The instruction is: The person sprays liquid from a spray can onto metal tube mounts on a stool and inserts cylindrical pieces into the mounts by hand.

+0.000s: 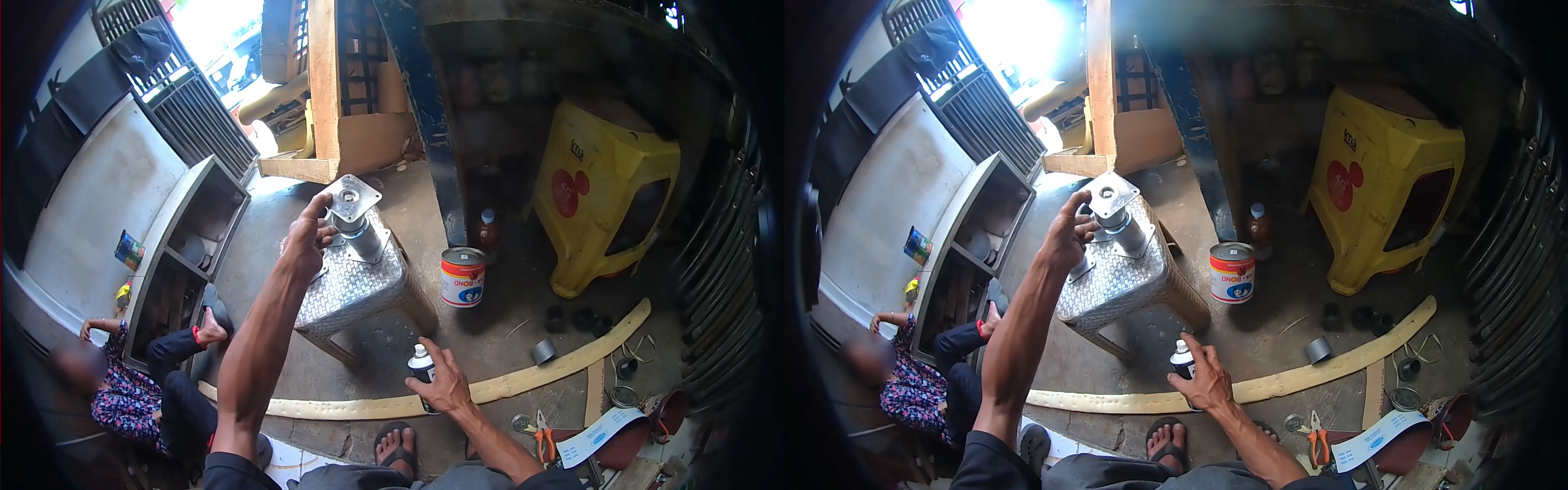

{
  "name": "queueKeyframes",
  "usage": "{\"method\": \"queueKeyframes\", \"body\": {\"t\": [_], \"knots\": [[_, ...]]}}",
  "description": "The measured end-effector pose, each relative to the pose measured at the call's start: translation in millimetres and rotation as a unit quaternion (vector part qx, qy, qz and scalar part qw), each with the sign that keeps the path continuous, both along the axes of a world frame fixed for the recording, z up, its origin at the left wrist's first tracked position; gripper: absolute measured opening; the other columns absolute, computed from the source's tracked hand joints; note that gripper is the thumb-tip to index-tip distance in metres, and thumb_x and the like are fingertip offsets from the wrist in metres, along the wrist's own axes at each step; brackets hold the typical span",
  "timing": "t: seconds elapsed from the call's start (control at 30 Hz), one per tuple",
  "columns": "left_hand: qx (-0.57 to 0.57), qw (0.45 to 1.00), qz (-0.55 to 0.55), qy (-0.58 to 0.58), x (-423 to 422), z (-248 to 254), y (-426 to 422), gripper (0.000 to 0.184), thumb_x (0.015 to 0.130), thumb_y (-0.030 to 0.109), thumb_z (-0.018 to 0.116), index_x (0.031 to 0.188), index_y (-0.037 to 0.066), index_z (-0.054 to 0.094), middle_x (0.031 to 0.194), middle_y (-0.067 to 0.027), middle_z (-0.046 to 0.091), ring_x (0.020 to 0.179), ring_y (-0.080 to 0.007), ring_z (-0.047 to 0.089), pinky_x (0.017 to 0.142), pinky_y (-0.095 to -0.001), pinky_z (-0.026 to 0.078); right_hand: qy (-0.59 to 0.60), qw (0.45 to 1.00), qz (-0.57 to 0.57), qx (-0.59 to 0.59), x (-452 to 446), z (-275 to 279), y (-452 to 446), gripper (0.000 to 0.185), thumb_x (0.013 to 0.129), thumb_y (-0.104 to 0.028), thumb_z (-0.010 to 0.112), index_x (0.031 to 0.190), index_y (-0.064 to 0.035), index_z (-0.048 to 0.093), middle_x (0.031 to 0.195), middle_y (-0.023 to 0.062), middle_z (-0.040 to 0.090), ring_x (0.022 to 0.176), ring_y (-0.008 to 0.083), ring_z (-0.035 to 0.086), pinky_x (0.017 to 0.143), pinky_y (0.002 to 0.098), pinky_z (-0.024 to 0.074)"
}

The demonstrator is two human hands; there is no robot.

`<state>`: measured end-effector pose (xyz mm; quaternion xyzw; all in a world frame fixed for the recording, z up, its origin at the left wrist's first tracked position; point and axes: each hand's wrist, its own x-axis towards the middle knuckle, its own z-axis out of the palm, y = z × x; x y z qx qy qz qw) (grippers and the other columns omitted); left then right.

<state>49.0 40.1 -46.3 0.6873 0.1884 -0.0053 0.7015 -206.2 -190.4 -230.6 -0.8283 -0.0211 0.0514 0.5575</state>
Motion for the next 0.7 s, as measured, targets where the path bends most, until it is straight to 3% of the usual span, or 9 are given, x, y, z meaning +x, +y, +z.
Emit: {"method": "queueKeyframes", "body": {"t": [0.3, 0.37, 0.4, 0.47, 0.67, 0.7], "knots": [[0.008, 1.000, 0.015, -0.002, 5.5, -7.9, -2.7, 0.059, 0.083, 0.045, 0.083, 0.123, 0.008, 0.061, 0.108, -0.0110, 0.061, 0.068, -0.0115, 0.065, 0.052, -0.0214, 0.044, -0.012, 1.000, -0.002, -0.003, -1.3, -5.2, 2.3, 0.088, 0.079, -0.037, 0.082, 0.156, -0.0276, 0.042, 0.123, 0.0169, 0.055, 0.112, 0.0383, 0.064, 0.096, 0.0491, 0.0536], [0.025, 0.999, -0.013, -0.014, 3.4, -6.8, -3.1, 0.097, 0.077, 0.048, 0.085, 0.142, -0.014, 0.047, 0.132, -0.0203, 0.055, 0.082, -0.0141, 0.063, 0.061, -0.0255, 0.045, -0.010, 1.000, -0.001, -0.003, -1.5, -5.3, 2.3, 0.088, 0.079, -0.037, 0.082, 0.156, -0.0275, 0.042, 0.123, 0.0168, 0.055, 0.112, 0.0382, 0.064, 0.096, 0.0488, 0.0536], [0.025, 0.999, -0.013, -0.014, 4.9, -8.8, -2.1, 0.097, 0.077, 0.048, 0.085, 0.142, -0.014, 0.047, 0.132, -0.0203, 0.055, 0.082, -0.0141, 0.063, 0.061, -0.0255, 0.045, -0.009, 1.000, -0.001, -0.002, -1.8, -4.3, 1.9, 0.088, 0.079, -0.037, 0.082, 0.156, -0.0275, 0.042, 0.123, 0.0168, 0.055, 0.112, 0.0382, 0.064, 0.096, 0.0488, 0.0536], [0.032, 0.999, 0.013, -0.008, 8.7, -12.3, -0.5, 0.061, 0.084, 0.046, 0.082, 0.127, 0.007, 0.062, 0.112, -0.0117, 0.061, 0.071, -0.0112, 0.066, 0.056, -0.0233, 0.044, -0.001, 1.000, -0.002, 0.003, -1.4, -1.2, 1.0, 0.087, 0.079, -0.037, 0.082, 0.156, -0.0273, 0.042, 0.123, 0.0166, 0.055, 0.111, 0.0381, 0.065, 0.096, 0.0487, 0.0536], [0.063, 0.998, -0.029, -0.006, 12.4, -13.6, 7.0, 0.066, 0.085, 0.049, 0.081, 0.131, 0.006, 0.061, 0.121, -0.0134, 0.060, 0.077, -0.0117, 0.067, 0.062, -0.0257, 0.045, -0.010, 1.000, -0.002, -0.005, -1.0, -3.3, 2.5, 0.088, 0.079, -0.037, 0.082, 0.157, -0.0268, 0.042, 0.123, 0.0164, 0.055, 0.110, 0.0373, 0.065, 0.096, 0.0485, 0.0537], [0.069, 0.996, -0.059, -0.001, 11.4, -10.9, 8.8, 0.096, 0.079, 0.052, 0.082, 0.147, -0.007, 0.049, 0.143, -0.0191, 0.053, 0.096, -0.0176, 0.064, 0.073, -0.0292, 0.047, -0.010, 1.000, -0.002, -0.006, -0.6, -3.0, 2.3, 0.088, 0.079, -0.037, 0.082, 0.157, -0.0268, 0.042, 0.123, 0.0164, 0.055, 0.110, 0.0373, 0.065, 0.096, 0.0485, 0.0537]]}}
